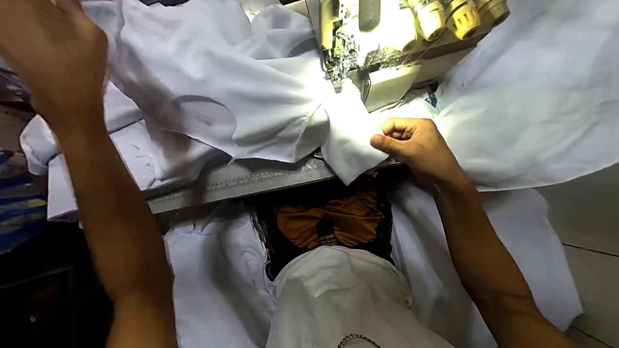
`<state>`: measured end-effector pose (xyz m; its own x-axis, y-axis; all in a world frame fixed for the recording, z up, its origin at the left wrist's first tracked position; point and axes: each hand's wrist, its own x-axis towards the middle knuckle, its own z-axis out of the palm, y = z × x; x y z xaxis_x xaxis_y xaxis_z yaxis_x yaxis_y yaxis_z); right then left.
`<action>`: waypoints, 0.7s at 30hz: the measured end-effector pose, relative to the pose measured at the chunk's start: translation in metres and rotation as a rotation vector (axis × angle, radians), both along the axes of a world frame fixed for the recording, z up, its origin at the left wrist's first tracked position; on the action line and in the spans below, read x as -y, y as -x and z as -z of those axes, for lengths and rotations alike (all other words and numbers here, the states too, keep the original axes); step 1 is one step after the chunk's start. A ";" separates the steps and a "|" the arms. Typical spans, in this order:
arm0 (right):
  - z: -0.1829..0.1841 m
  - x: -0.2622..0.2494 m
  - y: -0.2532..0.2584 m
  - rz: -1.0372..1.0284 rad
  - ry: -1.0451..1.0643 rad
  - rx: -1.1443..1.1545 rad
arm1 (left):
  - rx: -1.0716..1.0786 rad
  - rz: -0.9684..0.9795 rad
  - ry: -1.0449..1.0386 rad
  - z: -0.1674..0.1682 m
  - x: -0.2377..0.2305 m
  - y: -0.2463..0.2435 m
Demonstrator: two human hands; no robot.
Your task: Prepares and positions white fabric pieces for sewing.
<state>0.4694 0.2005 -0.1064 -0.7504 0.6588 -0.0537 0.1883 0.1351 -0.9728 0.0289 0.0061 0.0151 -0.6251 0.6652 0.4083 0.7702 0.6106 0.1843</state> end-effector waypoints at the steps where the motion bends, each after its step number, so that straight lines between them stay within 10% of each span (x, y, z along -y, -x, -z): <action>1: 0.002 -0.001 0.001 0.025 -0.007 -0.005 | 0.058 0.056 -0.010 0.006 0.003 -0.038; 7: 0.001 -0.012 0.003 0.050 -0.043 0.031 | 0.933 0.224 0.027 0.116 0.054 -0.196; 11: 0.001 -0.017 0.000 0.033 0.013 0.027 | 0.771 -0.012 -0.527 0.137 0.070 -0.213; 21: 0.000 -0.022 -0.002 0.025 0.061 0.032 | 1.139 0.163 -0.285 0.146 0.018 -0.244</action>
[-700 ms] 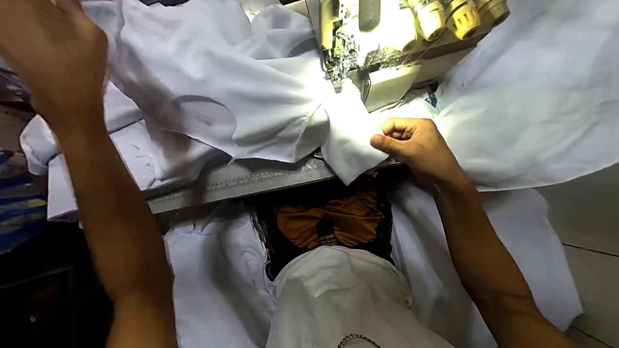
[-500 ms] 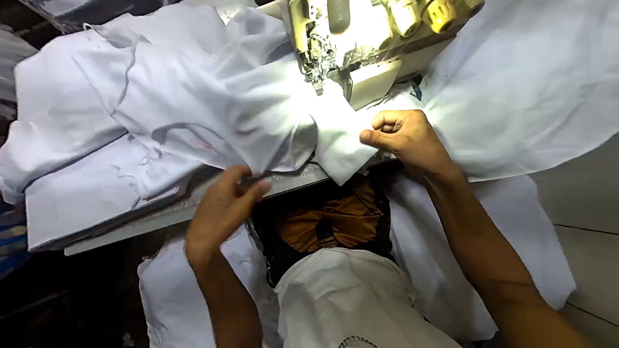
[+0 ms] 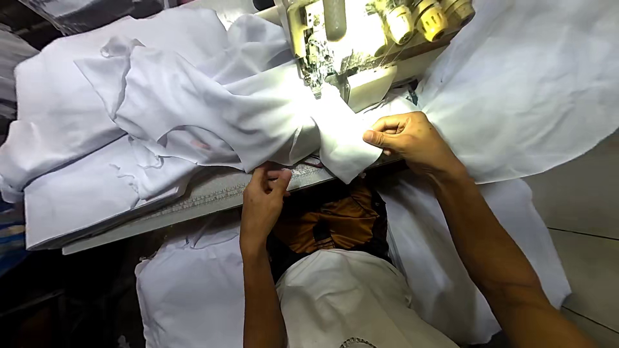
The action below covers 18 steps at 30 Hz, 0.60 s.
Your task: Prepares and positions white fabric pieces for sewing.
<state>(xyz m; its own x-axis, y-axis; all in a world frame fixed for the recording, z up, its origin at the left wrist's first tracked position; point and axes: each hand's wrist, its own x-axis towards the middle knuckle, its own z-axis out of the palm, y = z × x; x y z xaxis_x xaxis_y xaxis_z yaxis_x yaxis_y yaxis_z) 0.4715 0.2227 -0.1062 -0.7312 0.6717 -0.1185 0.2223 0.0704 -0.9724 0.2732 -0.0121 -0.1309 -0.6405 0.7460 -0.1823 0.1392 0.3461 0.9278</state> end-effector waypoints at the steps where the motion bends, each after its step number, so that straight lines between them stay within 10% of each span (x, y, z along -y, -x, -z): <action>1: -0.001 -0.001 -0.002 0.005 0.001 -0.009 | 0.043 -0.040 -0.061 0.002 -0.007 -0.002; 7: -0.009 0.002 -0.007 -0.024 0.077 -0.079 | -0.135 -0.413 -0.451 0.014 -0.033 -0.005; 18: 0.014 0.094 0.030 0.207 0.202 -0.273 | -0.477 -0.179 -0.555 -0.061 -0.029 0.100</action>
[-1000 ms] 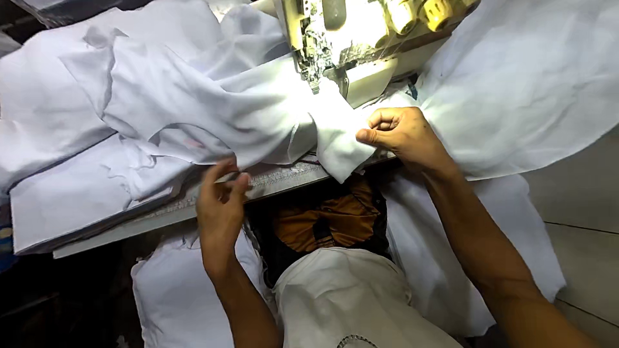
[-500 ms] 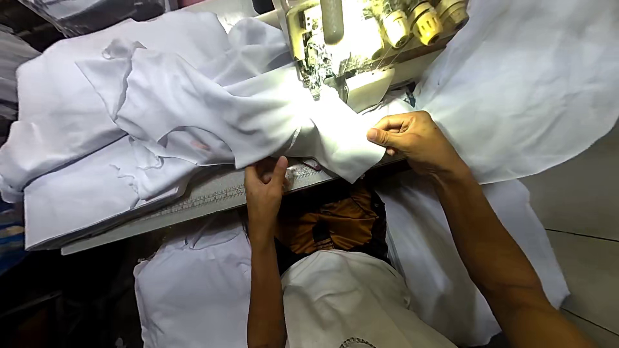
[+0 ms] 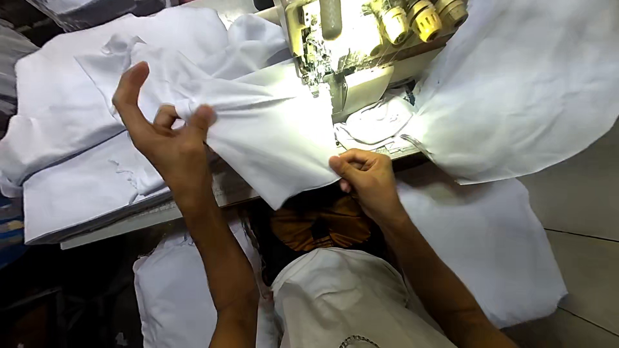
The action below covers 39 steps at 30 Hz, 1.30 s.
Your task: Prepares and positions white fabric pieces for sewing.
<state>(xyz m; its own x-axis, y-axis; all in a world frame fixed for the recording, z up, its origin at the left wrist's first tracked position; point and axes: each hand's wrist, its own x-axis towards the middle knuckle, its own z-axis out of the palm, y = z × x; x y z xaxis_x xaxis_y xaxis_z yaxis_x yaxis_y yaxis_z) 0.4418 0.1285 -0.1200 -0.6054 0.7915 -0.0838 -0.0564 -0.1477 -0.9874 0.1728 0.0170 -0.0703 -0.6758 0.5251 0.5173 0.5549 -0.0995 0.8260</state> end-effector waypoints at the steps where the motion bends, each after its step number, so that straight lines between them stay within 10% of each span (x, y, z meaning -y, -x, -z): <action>1: 0.006 0.008 0.007 0.031 0.019 -0.019 | 0.001 0.031 0.019 -0.001 -0.006 0.013; 16: 0.009 0.010 0.004 0.127 -0.116 0.068 | 0.077 0.036 0.122 0.013 -0.007 0.008; 22: 0.007 0.010 0.001 0.129 -0.115 0.046 | -0.394 -0.289 0.293 0.026 0.039 -0.036; 28: -0.005 0.013 -0.005 0.112 -0.101 0.020 | -0.677 0.172 0.421 0.043 -0.003 -0.136; 39: 0.010 0.023 0.001 0.240 -0.357 -0.018 | -0.924 0.045 0.748 0.034 0.008 -0.103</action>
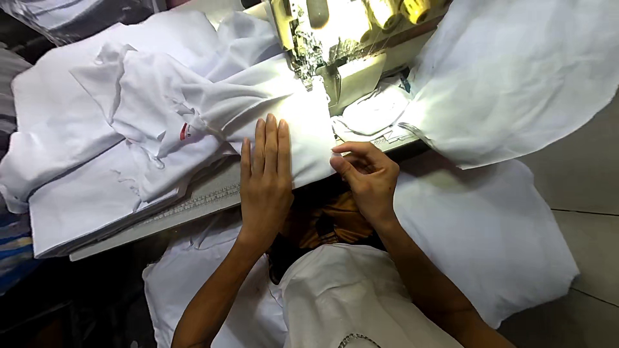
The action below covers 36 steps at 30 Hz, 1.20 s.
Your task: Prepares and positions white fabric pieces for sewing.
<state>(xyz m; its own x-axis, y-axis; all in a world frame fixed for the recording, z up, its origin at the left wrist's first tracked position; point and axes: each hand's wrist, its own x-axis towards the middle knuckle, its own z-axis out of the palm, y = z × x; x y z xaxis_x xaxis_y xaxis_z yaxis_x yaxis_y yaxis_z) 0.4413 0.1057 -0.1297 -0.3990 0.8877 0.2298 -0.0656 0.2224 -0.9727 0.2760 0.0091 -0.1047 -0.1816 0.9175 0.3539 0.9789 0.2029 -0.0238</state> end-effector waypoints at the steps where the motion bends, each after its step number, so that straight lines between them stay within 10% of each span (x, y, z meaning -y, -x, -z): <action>1: 0.003 0.000 0.001 0.008 -0.009 -0.002 | -0.007 -0.005 0.023 0.000 0.004 0.000; 20: -0.019 -0.050 0.045 0.020 -0.119 0.041 | 0.192 0.086 0.049 -0.016 -0.037 0.091; 29: 0.010 -0.044 0.022 -0.034 -0.058 0.027 | -0.122 -0.066 -0.333 -0.014 -0.060 0.161; 36: 0.019 -0.044 0.014 -0.112 -0.054 0.073 | -0.153 -0.080 0.007 -0.054 -0.060 0.207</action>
